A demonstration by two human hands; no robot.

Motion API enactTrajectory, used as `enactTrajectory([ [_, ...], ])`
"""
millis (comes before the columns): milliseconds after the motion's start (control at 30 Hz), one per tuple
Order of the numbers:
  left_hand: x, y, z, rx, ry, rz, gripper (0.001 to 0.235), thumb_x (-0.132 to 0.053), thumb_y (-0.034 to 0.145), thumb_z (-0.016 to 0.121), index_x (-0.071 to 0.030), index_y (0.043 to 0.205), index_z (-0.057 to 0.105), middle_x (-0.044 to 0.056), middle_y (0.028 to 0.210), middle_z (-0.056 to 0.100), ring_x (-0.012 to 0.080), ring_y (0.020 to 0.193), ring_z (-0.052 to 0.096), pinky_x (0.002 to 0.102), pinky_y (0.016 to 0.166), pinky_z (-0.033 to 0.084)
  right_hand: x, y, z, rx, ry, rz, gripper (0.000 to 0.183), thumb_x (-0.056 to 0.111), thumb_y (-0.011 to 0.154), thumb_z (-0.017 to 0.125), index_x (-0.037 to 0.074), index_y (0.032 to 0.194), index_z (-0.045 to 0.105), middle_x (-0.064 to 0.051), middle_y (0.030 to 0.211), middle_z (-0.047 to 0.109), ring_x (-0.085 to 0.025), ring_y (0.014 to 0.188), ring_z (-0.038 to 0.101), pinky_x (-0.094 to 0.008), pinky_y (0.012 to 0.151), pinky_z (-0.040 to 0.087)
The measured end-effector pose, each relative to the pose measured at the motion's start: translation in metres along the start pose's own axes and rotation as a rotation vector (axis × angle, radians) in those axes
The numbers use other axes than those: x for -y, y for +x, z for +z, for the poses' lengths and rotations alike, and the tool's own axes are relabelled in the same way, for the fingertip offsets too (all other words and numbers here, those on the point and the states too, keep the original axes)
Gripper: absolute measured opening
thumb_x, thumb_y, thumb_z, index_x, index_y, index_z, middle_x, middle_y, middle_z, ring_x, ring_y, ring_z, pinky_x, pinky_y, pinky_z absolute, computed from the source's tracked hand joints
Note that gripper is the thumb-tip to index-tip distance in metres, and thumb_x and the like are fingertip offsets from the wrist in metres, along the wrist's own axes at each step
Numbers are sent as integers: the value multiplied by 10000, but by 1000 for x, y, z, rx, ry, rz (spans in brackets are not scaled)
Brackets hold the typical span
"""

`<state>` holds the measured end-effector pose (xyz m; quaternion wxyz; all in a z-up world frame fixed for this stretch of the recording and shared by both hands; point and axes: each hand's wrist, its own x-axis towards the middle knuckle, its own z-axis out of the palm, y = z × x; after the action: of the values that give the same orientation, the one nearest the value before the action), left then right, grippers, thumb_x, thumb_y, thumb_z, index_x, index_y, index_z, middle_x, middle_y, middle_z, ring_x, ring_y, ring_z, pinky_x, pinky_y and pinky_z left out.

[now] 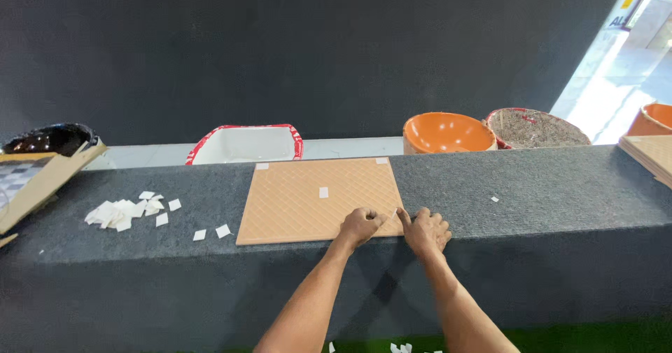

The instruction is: The person picks up small white adhesive squares and sticks them onto the back of a large ceramic tile by hand.

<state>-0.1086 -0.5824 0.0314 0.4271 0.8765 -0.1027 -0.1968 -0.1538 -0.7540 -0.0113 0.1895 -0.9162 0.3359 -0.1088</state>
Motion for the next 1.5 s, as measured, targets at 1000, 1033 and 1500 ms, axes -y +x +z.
enactTrajectory([
  [1000,-6,23,2,152,-17,94,440,-520,756,736,-294,1131,781,-5,1131,773,244,1257,634,389,1061,492,-10,9,7,23,68,18,663,822,884,494,241,1171,633,-114,1193,616,-368,1200,576,-455,977,469],
  [1033,-2,29,6,152,-16,94,440,-520,756,736,-294,1131,781,-5,1131,773,244,1257,634,389,1061,492,-9,8,5,24,69,19,663,822,884,494,241,1171,633,-114,1193,616,-368,1200,576,-455,977,469],
  [1500,-8,26,8,138,-66,77,444,-489,727,776,-276,1116,789,27,1116,771,257,1230,647,374,1036,505,-8,7,0,68,57,15,679,834,880,480,255,1207,618,-98,1225,603,-350,1232,565,-443,995,459],
])
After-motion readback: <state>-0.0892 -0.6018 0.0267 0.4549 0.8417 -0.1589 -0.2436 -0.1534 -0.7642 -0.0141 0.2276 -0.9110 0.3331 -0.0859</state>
